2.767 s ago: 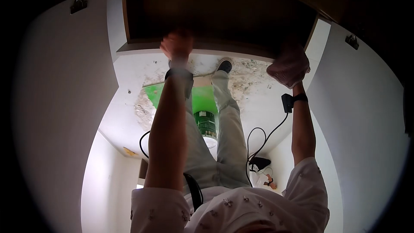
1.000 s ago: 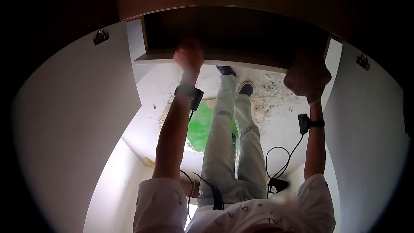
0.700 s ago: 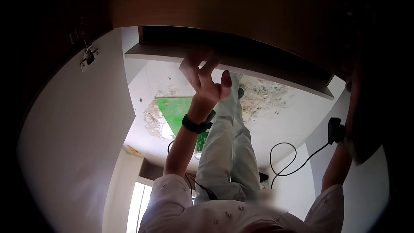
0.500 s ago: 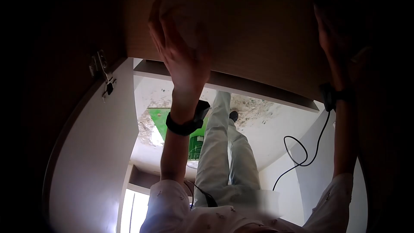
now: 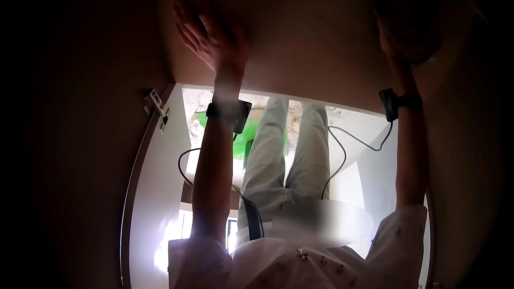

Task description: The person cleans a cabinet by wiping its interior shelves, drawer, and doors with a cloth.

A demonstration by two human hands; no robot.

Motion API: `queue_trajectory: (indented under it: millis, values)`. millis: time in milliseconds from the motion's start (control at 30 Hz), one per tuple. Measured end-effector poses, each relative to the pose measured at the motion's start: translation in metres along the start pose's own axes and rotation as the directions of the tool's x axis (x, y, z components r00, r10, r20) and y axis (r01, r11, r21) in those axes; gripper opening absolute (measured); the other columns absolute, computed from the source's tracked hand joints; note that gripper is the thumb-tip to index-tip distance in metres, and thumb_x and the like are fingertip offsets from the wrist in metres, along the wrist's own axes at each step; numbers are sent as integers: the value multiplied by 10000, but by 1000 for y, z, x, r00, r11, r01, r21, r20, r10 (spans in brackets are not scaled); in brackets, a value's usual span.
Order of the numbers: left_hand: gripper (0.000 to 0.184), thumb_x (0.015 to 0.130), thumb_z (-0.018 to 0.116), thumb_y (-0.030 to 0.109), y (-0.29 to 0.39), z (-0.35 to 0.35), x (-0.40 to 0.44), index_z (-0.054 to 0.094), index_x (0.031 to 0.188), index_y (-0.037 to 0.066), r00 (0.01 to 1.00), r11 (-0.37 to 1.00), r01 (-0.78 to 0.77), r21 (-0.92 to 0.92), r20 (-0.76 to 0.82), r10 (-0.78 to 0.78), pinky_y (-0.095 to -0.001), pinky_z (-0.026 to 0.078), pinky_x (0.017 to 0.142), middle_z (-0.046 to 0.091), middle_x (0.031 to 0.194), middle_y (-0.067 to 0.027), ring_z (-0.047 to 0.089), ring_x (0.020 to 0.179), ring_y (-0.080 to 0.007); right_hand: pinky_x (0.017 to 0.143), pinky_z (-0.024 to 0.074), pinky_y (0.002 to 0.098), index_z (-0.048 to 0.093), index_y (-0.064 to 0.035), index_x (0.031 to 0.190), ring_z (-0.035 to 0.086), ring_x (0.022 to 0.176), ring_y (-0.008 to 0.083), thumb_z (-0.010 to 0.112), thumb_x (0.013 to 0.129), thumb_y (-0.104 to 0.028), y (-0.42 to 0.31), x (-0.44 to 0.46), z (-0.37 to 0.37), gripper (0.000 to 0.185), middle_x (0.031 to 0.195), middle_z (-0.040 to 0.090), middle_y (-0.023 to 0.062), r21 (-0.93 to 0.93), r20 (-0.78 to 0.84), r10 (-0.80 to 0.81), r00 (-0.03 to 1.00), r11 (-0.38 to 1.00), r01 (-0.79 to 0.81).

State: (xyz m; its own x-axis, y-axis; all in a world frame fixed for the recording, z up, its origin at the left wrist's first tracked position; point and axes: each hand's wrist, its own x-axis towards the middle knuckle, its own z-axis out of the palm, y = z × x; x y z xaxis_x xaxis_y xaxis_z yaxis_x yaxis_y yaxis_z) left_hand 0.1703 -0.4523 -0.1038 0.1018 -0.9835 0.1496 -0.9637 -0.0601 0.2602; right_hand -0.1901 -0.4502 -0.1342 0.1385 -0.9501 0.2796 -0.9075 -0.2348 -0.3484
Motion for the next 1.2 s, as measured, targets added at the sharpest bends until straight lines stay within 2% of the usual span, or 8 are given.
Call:
queue_trajectory:
  millis: [67,300,633,733,900,1033,1133,1200]
  values:
    - [677,869,547,397,7,-3,1,363,1466,135,997,995,-67,-72,-44,64,-584,219,1118,260,1519,-242,266,1395,-430,1050,383,349,546,-30,1295,503,1202,233,571,962,-316,-1,-1,-11,440,1294,558,99,14,29,26,999,1000,-26]
    - [672,857,555,390,-2,2,3,365,1450,135,1000,1000,7,23,-22,-7,-591,250,1099,276,1503,-245,282,1380,-447,1003,414,349,563,-20,1259,537,1143,244,578,956,-297,-29,5,-25,411,1239,581,113,14,73,90,993,996,-91]
    - [706,884,469,407,13,-2,15,282,1494,105,995,995,44,91,81,-51,-596,215,1116,228,1521,-279,232,1399,-467,937,460,349,589,-5,1207,586,1059,260,588,946,-268,-41,22,-46,370,1160,612,132,0,158,205,966,978,-207]
    - [675,913,423,408,15,-8,21,288,1493,91,996,999,16,34,88,-19,-595,218,1112,244,1517,-286,236,1402,-460,917,473,349,597,-1,1191,600,1034,265,591,944,-260,-50,39,-46,358,1137,622,138,-7,203,224,953,974,-228]
    - [656,917,394,410,17,-10,27,319,1484,87,988,994,92,65,119,-99,-590,225,1114,254,1517,-277,258,1394,-470,883,496,349,609,6,1165,624,991,273,596,939,-246,-68,118,-43,338,1097,638,148,22,319,180,930,980,-197]
    - [675,902,392,430,17,-15,29,325,1479,87,981,993,117,22,154,-119,-594,226,1111,249,1519,-275,257,1392,-476,857,514,349,620,12,1144,644,958,279,600,935,-234,-98,209,-58,323,1066,651,156,57,524,137,841,979,-195]
    - [671,906,398,434,18,-18,27,329,1477,88,982,994,113,-2,152,-111,-591,227,1114,253,1515,-275,259,1391,-474,837,528,349,627,16,1128,658,932,284,603,933,-226,-116,271,-66,312,1042,660,162,65,679,158,717,960,-273]
    - [661,915,400,432,18,-13,29,331,1477,90,987,995,92,-23,136,-88,-588,226,1117,257,1512,-275,259,1392,-472,823,537,349,632,19,1118,668,916,287,605,931,-220,-117,293,-67,305,1026,667,166,124,692,187,697,921,-370]
